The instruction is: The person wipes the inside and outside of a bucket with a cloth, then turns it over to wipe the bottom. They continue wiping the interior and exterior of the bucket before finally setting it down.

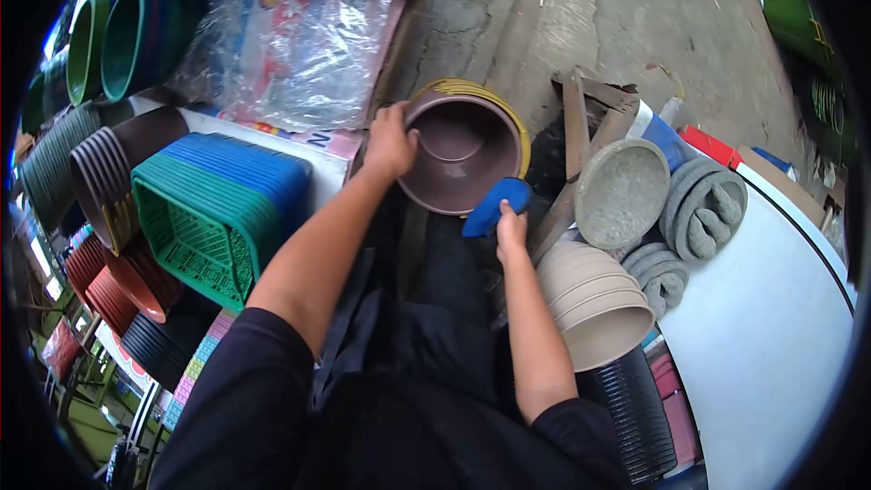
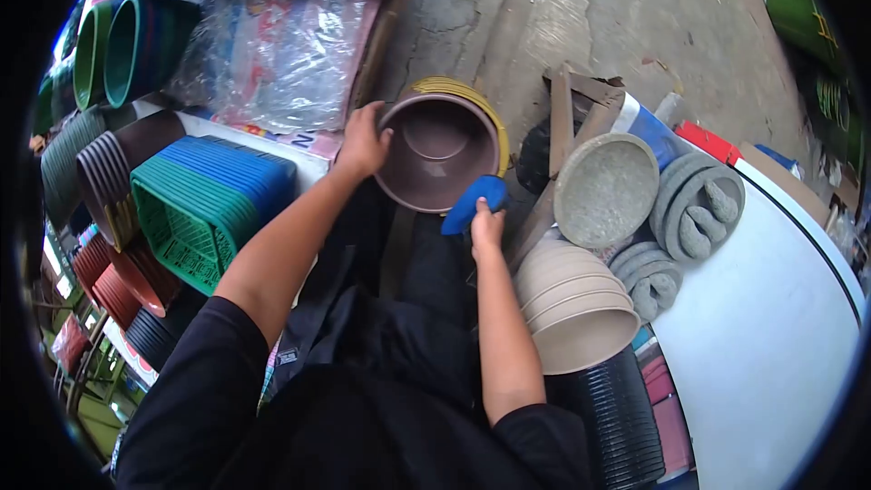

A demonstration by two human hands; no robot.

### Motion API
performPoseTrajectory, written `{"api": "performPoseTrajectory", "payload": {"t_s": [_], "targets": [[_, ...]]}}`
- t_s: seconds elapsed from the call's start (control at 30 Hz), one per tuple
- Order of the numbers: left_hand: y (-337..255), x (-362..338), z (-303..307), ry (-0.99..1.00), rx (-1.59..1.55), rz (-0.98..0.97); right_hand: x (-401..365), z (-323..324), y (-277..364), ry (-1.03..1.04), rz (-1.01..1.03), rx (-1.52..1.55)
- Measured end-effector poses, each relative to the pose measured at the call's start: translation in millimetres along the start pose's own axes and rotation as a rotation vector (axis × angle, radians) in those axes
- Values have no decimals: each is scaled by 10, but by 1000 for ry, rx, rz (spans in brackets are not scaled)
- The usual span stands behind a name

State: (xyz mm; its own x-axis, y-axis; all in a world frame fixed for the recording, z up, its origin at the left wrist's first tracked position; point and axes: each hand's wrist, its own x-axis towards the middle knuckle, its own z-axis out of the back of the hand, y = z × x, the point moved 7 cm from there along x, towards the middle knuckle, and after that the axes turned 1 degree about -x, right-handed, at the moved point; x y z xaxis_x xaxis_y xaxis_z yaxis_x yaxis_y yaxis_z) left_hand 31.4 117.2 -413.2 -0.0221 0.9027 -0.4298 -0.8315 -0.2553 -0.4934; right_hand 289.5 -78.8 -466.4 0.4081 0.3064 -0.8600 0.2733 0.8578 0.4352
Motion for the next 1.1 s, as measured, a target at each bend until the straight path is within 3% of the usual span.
{"api": "performPoseTrajectory", "payload": {"t_s": [0.13, 0.2, 0.3, 0.4, 0.47, 0.5, 0.9, 1.1], "targets": [[290, 236, -201, 162, -260, 145, 29, -85, -95, -14, -124, 129], [403, 238, -314, 217, -360, 205, 60, -191, -195, 125, -211, 356], [188, 171, -135, -8, -145, -68, 104, -175, -247, 83, -253, 352], [106, 106, -109, -125, -56, -139, 59, -180, -214, 23, -228, 397], [126, 99, -151, -96, -71, -73, -13, -211, -263, 83, -369, 501], [154, 122, -170, -69, -87, -8, -29, -201, -229, 88, -362, 505], [187, 202, -164, 150, -93, 7, -64, -175, -219, 210, -398, 432], [-146, 37, 200, 210, -152, 64, -361, 19, 109, 297, -295, 444]]}}
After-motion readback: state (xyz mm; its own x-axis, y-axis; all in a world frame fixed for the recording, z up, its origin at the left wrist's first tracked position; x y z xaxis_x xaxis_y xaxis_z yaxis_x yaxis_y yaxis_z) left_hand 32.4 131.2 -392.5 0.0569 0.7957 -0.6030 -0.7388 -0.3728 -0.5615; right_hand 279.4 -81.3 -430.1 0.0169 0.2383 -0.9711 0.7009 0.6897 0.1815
